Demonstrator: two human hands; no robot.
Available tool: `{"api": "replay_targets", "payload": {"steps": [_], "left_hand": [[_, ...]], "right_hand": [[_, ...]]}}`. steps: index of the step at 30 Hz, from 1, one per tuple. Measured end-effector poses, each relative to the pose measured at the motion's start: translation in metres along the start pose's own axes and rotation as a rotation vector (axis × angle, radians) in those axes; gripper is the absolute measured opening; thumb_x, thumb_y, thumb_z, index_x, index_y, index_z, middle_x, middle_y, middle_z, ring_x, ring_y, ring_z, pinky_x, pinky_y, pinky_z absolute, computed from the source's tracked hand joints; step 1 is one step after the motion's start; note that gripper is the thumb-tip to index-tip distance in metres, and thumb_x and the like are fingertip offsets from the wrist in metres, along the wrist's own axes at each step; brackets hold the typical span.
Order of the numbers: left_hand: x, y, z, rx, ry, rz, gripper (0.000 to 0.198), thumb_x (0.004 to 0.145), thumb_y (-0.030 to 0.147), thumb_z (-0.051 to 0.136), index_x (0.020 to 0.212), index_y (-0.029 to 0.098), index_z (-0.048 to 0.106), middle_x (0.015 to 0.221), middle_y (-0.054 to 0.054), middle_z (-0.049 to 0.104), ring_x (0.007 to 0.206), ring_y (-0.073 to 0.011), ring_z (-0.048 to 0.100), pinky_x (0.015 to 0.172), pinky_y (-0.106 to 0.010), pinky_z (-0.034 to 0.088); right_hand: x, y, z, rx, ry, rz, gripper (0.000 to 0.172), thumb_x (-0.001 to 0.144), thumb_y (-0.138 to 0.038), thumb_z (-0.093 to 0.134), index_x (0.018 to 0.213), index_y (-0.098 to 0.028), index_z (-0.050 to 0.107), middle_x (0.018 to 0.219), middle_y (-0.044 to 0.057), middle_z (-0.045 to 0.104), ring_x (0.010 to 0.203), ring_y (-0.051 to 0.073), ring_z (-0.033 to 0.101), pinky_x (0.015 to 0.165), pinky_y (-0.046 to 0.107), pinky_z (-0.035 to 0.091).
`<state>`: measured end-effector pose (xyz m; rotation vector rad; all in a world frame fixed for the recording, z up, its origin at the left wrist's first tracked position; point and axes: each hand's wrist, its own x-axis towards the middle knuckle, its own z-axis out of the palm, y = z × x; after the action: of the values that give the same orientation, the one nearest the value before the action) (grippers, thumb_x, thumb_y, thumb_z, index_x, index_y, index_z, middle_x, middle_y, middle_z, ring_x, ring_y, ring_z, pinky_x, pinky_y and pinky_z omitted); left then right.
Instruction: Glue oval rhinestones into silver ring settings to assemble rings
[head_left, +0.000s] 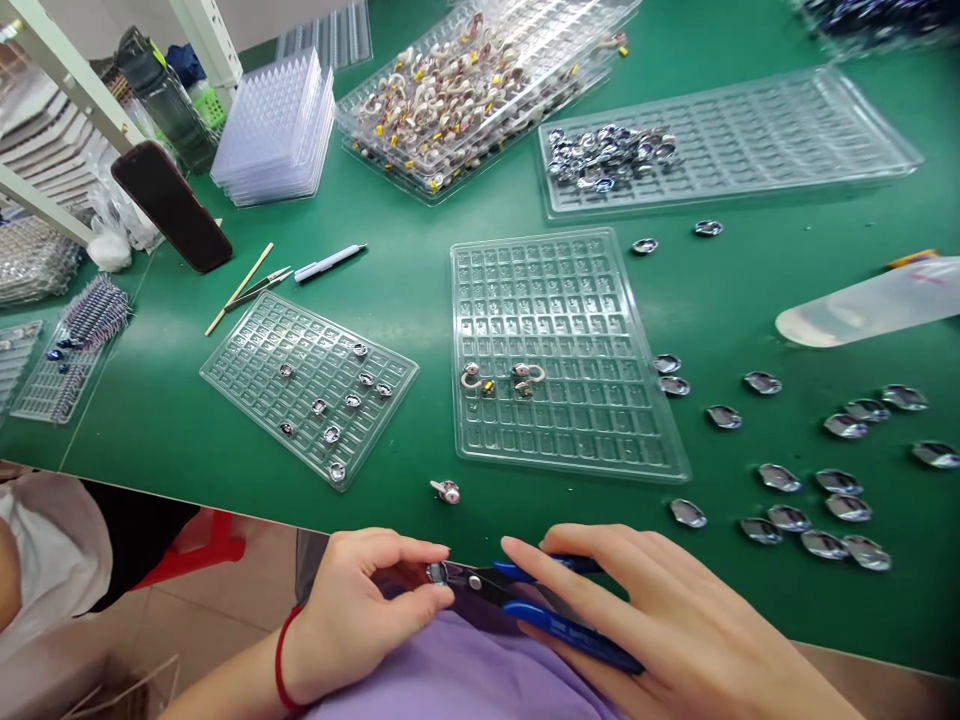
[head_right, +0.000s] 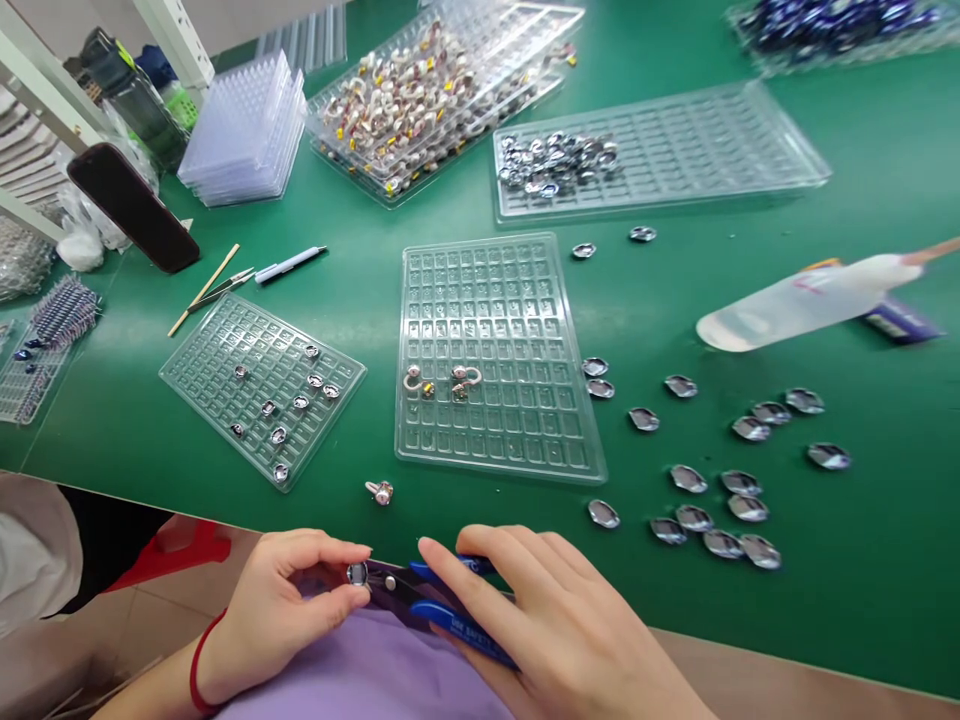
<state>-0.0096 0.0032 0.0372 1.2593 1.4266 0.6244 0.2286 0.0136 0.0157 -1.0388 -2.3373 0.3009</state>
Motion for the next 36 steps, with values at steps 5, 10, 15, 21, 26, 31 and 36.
{"api": "replay_targets", "payload": {"steps": [5, 10, 15, 21, 26, 31, 36], "left_hand": [[-0.002, -0.002, 0.001, 0.012, -0.009, 0.004, 0.023, 0.071, 0.016, 0.075, 0.093, 0.015, 0.081, 0.07, -0.007, 0.075, 0.061, -0.0169, 0.068, 0.06, -0.024, 0.056], [-0.001, -0.002, 0.001, 0.02, -0.015, 0.002, 0.023, 0.072, 0.016, 0.074, 0.095, 0.015, 0.081, 0.071, -0.007, 0.075, 0.062, -0.0167, 0.068, 0.061, -0.024, 0.056], [-0.001, -0.002, 0.0, 0.028, -0.018, 0.012, 0.023, 0.073, 0.017, 0.074, 0.095, 0.014, 0.08, 0.07, -0.007, 0.074, 0.061, -0.0164, 0.067, 0.06, -0.024, 0.055], [-0.001, -0.002, 0.001, 0.034, 0.003, 0.02, 0.022, 0.072, 0.017, 0.073, 0.093, 0.013, 0.081, 0.07, -0.008, 0.074, 0.059, -0.0163, 0.067, 0.058, -0.023, 0.055], [-0.001, -0.003, 0.002, 0.032, 0.023, 0.039, 0.021, 0.071, 0.016, 0.073, 0.091, 0.013, 0.081, 0.069, -0.008, 0.075, 0.059, -0.0164, 0.068, 0.057, -0.023, 0.056], [-0.001, -0.005, 0.004, 0.039, 0.033, 0.071, 0.02, 0.071, 0.014, 0.074, 0.09, 0.014, 0.081, 0.069, -0.007, 0.075, 0.059, -0.0163, 0.068, 0.056, -0.022, 0.056], [-0.001, -0.007, 0.003, 0.076, 0.041, 0.153, 0.019, 0.072, 0.011, 0.075, 0.09, 0.014, 0.08, 0.068, -0.006, 0.075, 0.058, -0.0152, 0.068, 0.054, -0.02, 0.055]], "right_hand": [[0.0, 0.0, 0.0, -0.008, -0.032, -0.002, 0.027, 0.1, -0.024, 0.042, 0.114, -0.017, 0.065, 0.093, 0.009, 0.064, 0.078, 0.018, 0.062, 0.071, 0.031, 0.048], [0.002, 0.001, -0.002, -0.001, -0.028, -0.015, 0.027, 0.101, -0.023, 0.041, 0.113, -0.017, 0.064, 0.094, 0.008, 0.063, 0.079, 0.016, 0.061, 0.072, 0.03, 0.045], [0.003, 0.0, -0.001, -0.009, -0.047, -0.032, 0.027, 0.1, -0.02, 0.041, 0.115, -0.016, 0.064, 0.093, 0.008, 0.064, 0.078, 0.016, 0.061, 0.072, 0.03, 0.044], [0.003, -0.003, 0.0, -0.037, -0.023, -0.025, 0.028, 0.1, -0.017, 0.039, 0.113, -0.016, 0.063, 0.089, 0.008, 0.065, 0.073, 0.016, 0.062, 0.069, 0.03, 0.045], [0.002, -0.004, -0.001, -0.054, -0.024, -0.031, 0.027, 0.099, -0.015, 0.038, 0.112, -0.016, 0.062, 0.084, 0.008, 0.066, 0.069, 0.017, 0.063, 0.064, 0.029, 0.047], [-0.002, -0.002, 0.0, -0.025, -0.023, -0.018, 0.028, 0.099, -0.019, 0.039, 0.109, -0.016, 0.064, 0.079, 0.007, 0.065, 0.06, 0.014, 0.063, 0.054, 0.025, 0.049], [-0.008, 0.002, 0.0, 0.126, -0.055, 0.077, 0.027, 0.099, -0.034, 0.047, 0.111, -0.021, 0.067, 0.079, 0.004, 0.063, 0.057, 0.01, 0.062, 0.051, 0.02, 0.05]]}}
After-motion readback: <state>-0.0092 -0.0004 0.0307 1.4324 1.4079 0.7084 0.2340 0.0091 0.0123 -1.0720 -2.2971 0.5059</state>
